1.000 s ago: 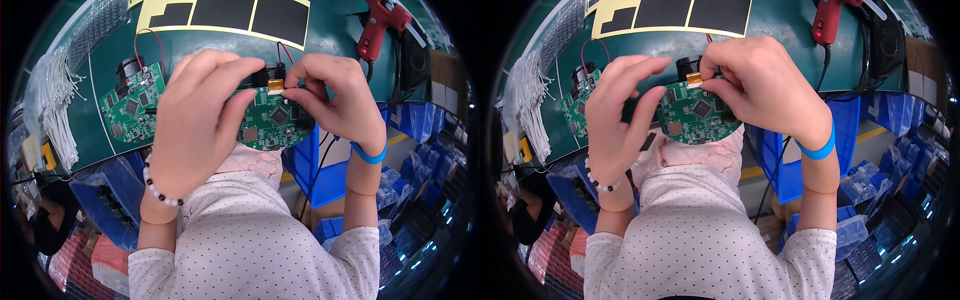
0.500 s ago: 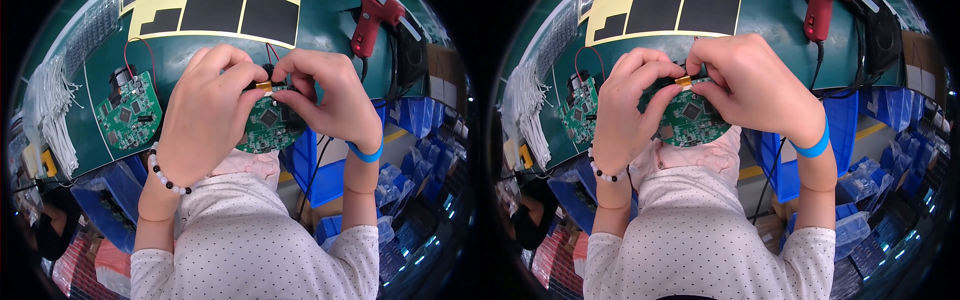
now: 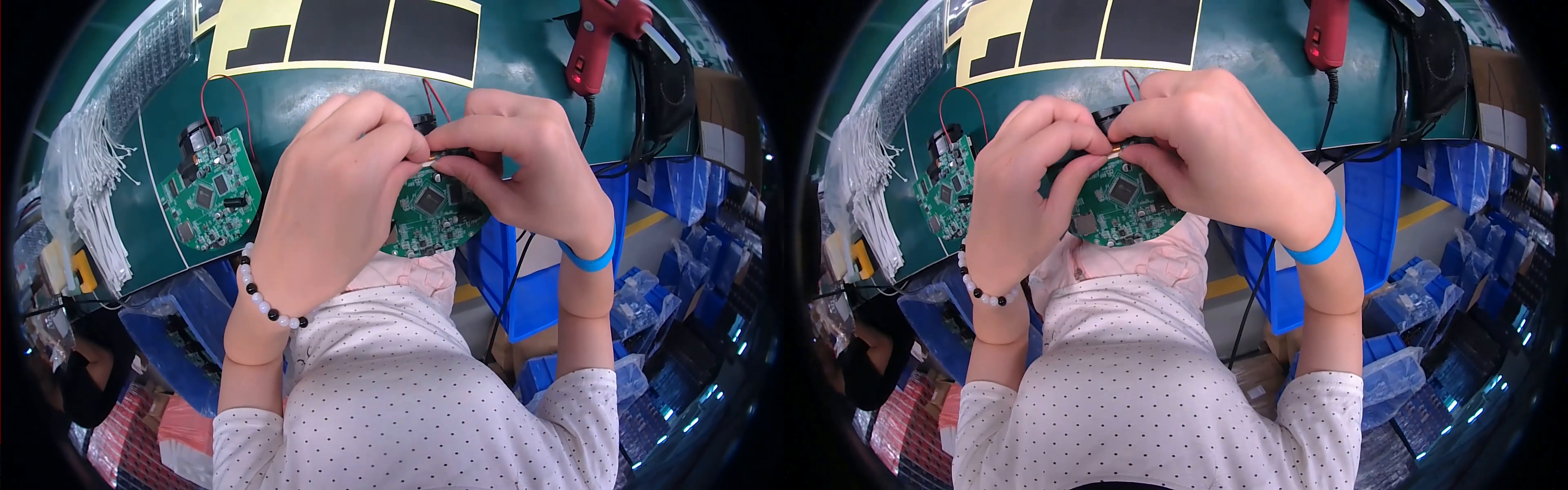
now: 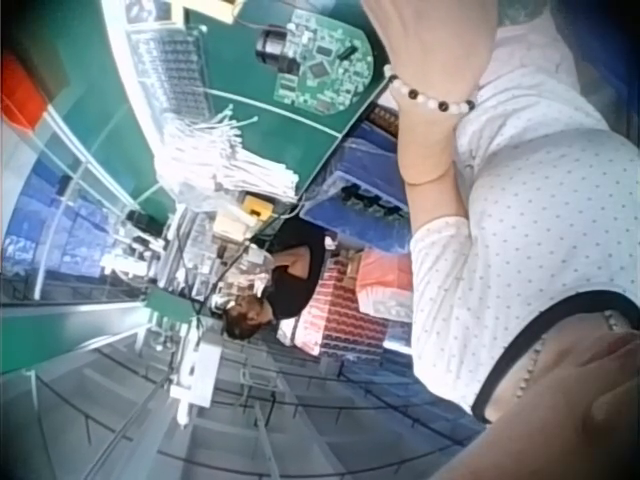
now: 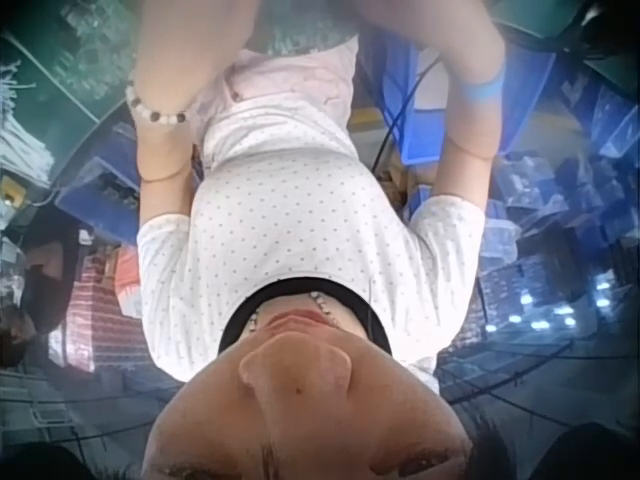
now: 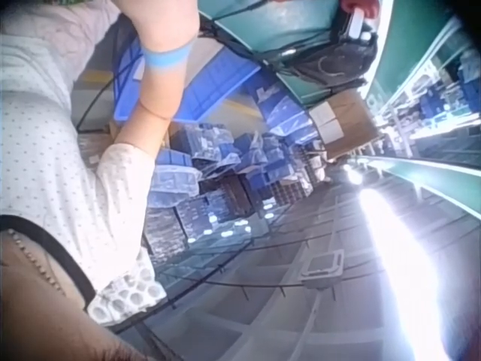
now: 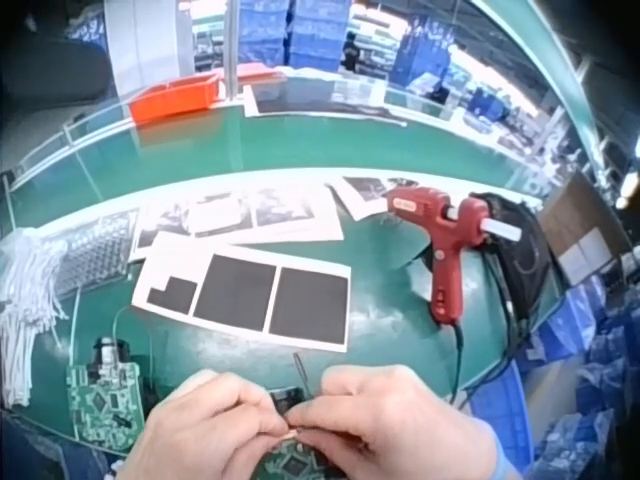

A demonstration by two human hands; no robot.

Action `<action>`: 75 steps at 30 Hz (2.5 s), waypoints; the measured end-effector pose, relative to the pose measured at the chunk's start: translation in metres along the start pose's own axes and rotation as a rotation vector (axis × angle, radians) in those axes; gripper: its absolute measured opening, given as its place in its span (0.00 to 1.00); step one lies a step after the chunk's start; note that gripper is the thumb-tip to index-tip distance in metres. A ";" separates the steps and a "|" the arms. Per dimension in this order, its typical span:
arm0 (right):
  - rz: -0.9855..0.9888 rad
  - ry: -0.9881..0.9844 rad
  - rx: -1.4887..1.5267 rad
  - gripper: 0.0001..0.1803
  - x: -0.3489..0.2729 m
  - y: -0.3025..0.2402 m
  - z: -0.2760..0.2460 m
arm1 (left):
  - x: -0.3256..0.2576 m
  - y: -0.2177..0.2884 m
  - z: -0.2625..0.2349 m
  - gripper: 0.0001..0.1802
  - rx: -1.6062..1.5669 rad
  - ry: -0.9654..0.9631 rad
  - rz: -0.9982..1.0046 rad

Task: The person applies hot glue to electronic components on a circuit board using a hot glue gun, then assembles the parts onto the circuit board by hand.

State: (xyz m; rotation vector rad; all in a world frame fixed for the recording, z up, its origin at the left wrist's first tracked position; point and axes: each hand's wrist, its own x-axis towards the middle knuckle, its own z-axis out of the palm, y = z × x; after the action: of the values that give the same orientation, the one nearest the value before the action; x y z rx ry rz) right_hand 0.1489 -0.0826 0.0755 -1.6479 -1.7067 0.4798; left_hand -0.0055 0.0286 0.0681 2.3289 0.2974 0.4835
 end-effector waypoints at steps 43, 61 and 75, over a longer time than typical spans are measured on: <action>-0.085 0.225 -0.080 0.09 -0.024 -0.051 0.048 | -0.010 -0.002 -0.013 0.14 -0.008 -0.120 0.021; -0.090 0.138 0.055 0.12 -0.034 -0.060 0.025 | -0.016 -0.002 -0.011 0.12 0.060 -0.091 0.000; -0.105 0.451 -0.238 0.22 -0.038 -0.013 0.050 | -0.018 0.002 -0.010 0.10 0.023 -0.094 -0.043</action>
State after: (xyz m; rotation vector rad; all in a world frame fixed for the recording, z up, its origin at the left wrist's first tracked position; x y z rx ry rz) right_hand 0.1023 -0.1103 0.0412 -1.6623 -1.5368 -0.1471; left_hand -0.0262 0.0271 0.0717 2.3539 0.3090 0.3493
